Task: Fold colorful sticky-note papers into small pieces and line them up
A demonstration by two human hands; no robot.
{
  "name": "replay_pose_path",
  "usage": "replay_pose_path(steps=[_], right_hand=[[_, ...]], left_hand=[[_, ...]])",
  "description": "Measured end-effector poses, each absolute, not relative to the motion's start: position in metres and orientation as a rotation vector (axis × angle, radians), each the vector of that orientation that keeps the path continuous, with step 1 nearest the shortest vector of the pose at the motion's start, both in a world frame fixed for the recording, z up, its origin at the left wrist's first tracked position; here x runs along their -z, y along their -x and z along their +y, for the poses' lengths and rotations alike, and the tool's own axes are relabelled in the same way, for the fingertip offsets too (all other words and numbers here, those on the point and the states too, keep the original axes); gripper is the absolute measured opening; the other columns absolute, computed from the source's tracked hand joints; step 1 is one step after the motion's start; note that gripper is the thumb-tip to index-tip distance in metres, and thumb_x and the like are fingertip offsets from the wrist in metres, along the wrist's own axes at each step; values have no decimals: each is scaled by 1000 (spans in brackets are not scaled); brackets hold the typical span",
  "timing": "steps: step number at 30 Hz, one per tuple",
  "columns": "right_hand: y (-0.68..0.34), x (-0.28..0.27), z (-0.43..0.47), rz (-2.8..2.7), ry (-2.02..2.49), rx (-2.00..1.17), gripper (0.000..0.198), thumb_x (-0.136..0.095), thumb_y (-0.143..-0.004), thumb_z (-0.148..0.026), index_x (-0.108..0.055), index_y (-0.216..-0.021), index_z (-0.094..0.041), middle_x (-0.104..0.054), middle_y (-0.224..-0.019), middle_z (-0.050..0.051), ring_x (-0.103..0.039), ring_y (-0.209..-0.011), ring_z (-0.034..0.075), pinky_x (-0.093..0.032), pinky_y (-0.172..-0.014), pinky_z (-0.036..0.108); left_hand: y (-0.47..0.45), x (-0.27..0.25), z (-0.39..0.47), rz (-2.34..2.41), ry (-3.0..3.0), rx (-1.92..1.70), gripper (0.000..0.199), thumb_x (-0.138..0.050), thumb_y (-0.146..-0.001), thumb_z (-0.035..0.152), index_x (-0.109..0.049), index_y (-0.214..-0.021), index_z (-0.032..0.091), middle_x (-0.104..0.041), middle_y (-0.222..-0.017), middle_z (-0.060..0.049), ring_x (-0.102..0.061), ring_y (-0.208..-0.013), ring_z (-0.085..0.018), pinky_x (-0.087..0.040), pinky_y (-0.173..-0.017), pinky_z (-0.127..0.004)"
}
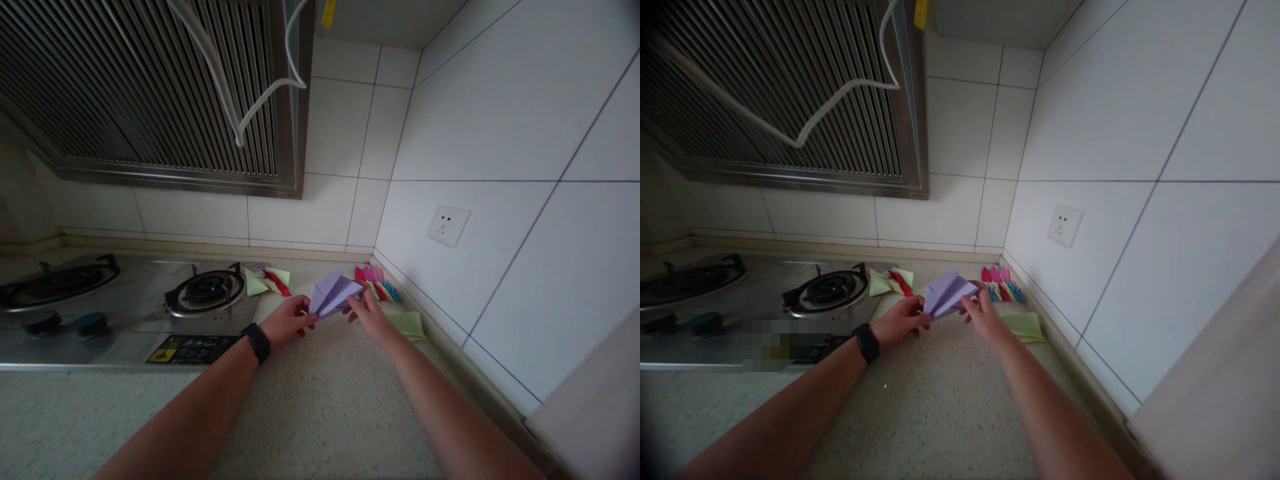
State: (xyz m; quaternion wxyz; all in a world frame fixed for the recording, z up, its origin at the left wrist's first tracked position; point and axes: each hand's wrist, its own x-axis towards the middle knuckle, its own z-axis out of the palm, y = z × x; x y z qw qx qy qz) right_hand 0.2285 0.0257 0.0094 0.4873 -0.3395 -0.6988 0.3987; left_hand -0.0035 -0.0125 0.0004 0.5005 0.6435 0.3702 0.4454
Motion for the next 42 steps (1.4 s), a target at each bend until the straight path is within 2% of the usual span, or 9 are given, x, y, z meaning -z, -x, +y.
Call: replay_pose_path(steps=[3,6,10,14,19,24,31,36,42], right_hand=[[-231,-11,28,-1659,810,-886,54,-51,-84,-52,-31,-130,-29,-52,-108,6,-57,-78,15,-50,-56,26],[-234,-15,27,-1644,786,-887,49,-48,-86,-52,-34,-127,-30,-50,-115,7,-56,-81,16,-50,-59,27],[-237,-20,24,-1600,744,-881,43,-39,-89,-55,-38,-122,-27,-51,-112,8,-54,-85,18,-49,-60,27],[-239,-23,20,-1657,773,-838,42,-36,-90,-56,-42,-119,-26,-55,-103,6,-53,-78,16,-47,-65,29],[-240,-22,23,-1696,849,-908,40,-44,-88,-54,-47,-116,-24,-56,-97,4,-55,-79,16,-45,-67,27],[-240,-19,26,-1780,837,-988,29,-54,-85,-45,-54,-103,-23,-59,-96,2,-55,-85,17,-44,-73,27],[-238,-18,25,-1844,860,-1008,17,-60,-80,-37,-56,-85,-20,-58,-78,-1,-54,-74,15,-41,-65,25],[-240,-11,31,-1762,884,-1121,25,-61,-78,-35,-59,-99,-21,-65,-86,2,-57,-72,17,-43,-60,25],[-245,-8,38,-1732,923,-998,20,-61,-77,-34,-60,-93,-21,-54,-65,-4,-43,-46,9,-31,-41,21]], left_hand=[[5,3,-9,944,-1612,-1086,32,-67,-75,40,-49,-88,17,-57,-77,-1,-62,-67,-14,-46,-47,-19],[7,5,-6,990,-1630,-1119,31,-66,-75,40,-50,-88,17,-58,-77,-1,-61,-65,-14,-45,-45,-18],[12,9,-2,1000,-1628,-1176,27,-64,-75,37,-50,-87,17,-57,-74,0,-58,-60,-11,-43,-44,-17],[15,9,1,998,-1635,-1181,23,-62,-77,34,-49,-86,17,-53,-65,3,-53,-52,-10,-41,-42,-17],[14,6,1,1008,-1643,-1174,25,-64,-76,36,-50,-84,17,-51,-61,4,-49,-49,-8,-40,-41,-17],[14,5,0,1005,-1629,-1172,25,-63,-76,37,-51,-85,17,-50,-60,5,-47,-47,-8,-40,-41,-17],[14,4,1,993,-1516,-1216,29,-65,-75,38,-52,-89,17,-51,-67,3,-51,-54,-9,-40,-41,-16],[14,-2,-3,952,-1476,-1240,30,-67,-75,39,-54,-91,16,-53,-73,1,-51,-58,-9,-39,-41,-15],[14,-3,-3,914,-1478,-1300,29,-67,-75,35,-56,-93,16,-54,-75,0,-52,-61,-10,-40,-42,-16]])
